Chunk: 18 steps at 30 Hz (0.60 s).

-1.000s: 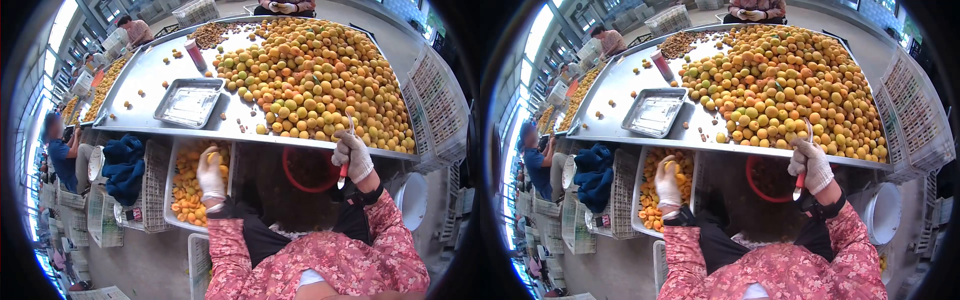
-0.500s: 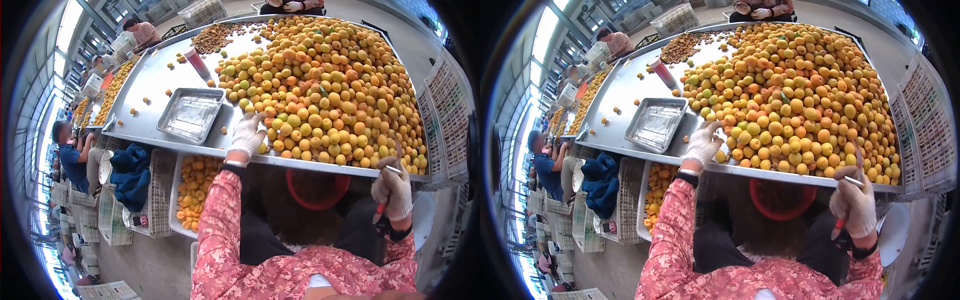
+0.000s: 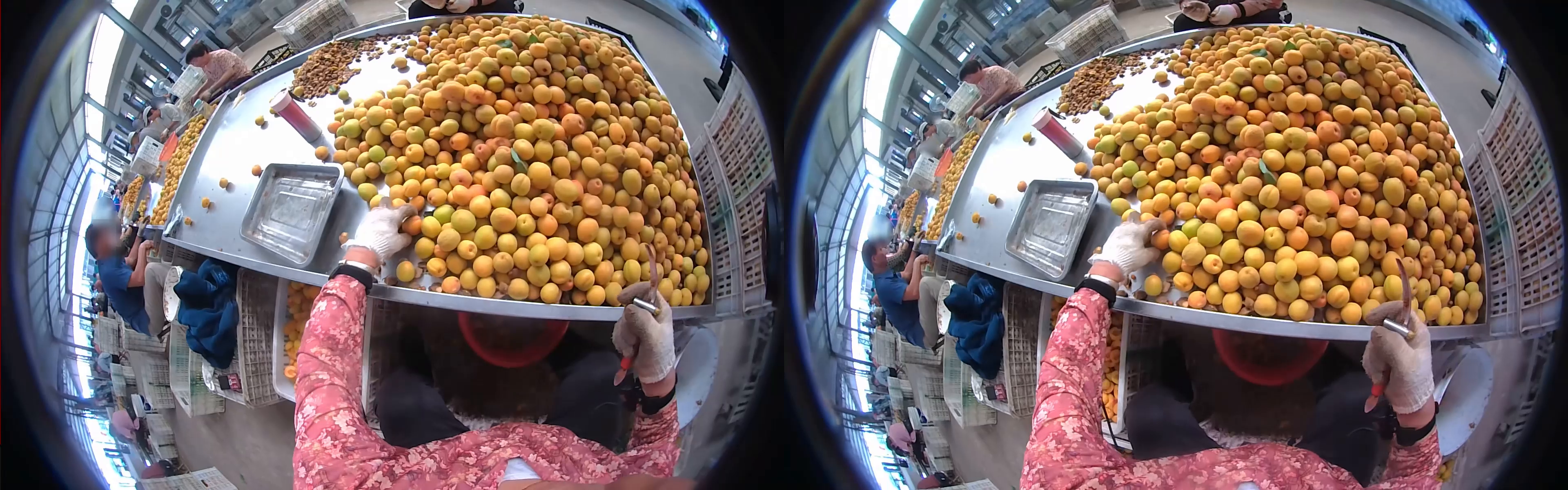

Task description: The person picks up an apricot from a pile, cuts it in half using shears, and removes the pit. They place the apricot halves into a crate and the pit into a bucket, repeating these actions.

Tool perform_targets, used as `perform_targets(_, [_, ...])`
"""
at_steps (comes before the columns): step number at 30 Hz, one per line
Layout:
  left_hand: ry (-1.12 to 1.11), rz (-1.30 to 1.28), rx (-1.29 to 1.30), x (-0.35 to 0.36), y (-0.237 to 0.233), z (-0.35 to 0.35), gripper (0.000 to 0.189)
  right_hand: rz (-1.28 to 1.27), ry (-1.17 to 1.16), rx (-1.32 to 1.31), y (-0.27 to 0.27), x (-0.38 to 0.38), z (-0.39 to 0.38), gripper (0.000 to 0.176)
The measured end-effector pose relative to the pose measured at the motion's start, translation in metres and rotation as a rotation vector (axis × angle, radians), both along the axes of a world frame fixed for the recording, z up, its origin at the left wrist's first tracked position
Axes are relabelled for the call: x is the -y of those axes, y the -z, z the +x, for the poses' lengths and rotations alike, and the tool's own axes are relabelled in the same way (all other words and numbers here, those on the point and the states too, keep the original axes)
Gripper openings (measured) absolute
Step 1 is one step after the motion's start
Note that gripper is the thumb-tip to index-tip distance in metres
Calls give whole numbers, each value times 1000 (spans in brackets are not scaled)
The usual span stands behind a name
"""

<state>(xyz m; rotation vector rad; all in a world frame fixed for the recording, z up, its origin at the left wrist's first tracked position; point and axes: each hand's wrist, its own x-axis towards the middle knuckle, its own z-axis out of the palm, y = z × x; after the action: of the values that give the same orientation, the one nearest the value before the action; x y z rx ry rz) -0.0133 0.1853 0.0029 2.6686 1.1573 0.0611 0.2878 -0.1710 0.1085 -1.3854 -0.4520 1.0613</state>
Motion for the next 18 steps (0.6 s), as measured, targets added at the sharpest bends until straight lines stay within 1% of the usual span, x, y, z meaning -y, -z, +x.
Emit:
perform_targets(3, [-27,-39,11,6,-4,2,47,-28,-16,-25,5,-4,-1,20])
perform_targets(5, [-128,-114,80,10,-8,5,45,-71,-58,-30,3,-4,-5,20])
perform_targets(6, [-123,-110,79,14,-9,2,45,-67,-54,-32,1,-4,-6,20])
perform_targets(8, [-333,-373,459,25,-13,-7,48,-155,-126,11,0,1,-8,20])
perform_targets(9, [-453,-438,486,34,-25,-5,52,-165,-142,13,-1,4,-7,21])
perform_targets(10, [-451,-435,482,37,-21,-4,52,-161,-140,9,0,6,-5,21])
perform_targets(12, [-257,-498,858,47,-9,1,54,-182,-153,46,3,9,-5,21])
perform_targets(13, [-205,-468,905,56,-3,12,52,-185,-151,43,3,10,-7,21])
perform_targets(14, [-174,-426,824,72,-15,28,54,-209,-186,78,2,9,-9,21])
perform_targets(16, [-100,-11,588,96,-21,58,55,-211,-261,139,4,9,-11,22])
perform_targets(18, [-66,174,550,114,-25,85,56,-247,-312,162,1,10,-15,22])
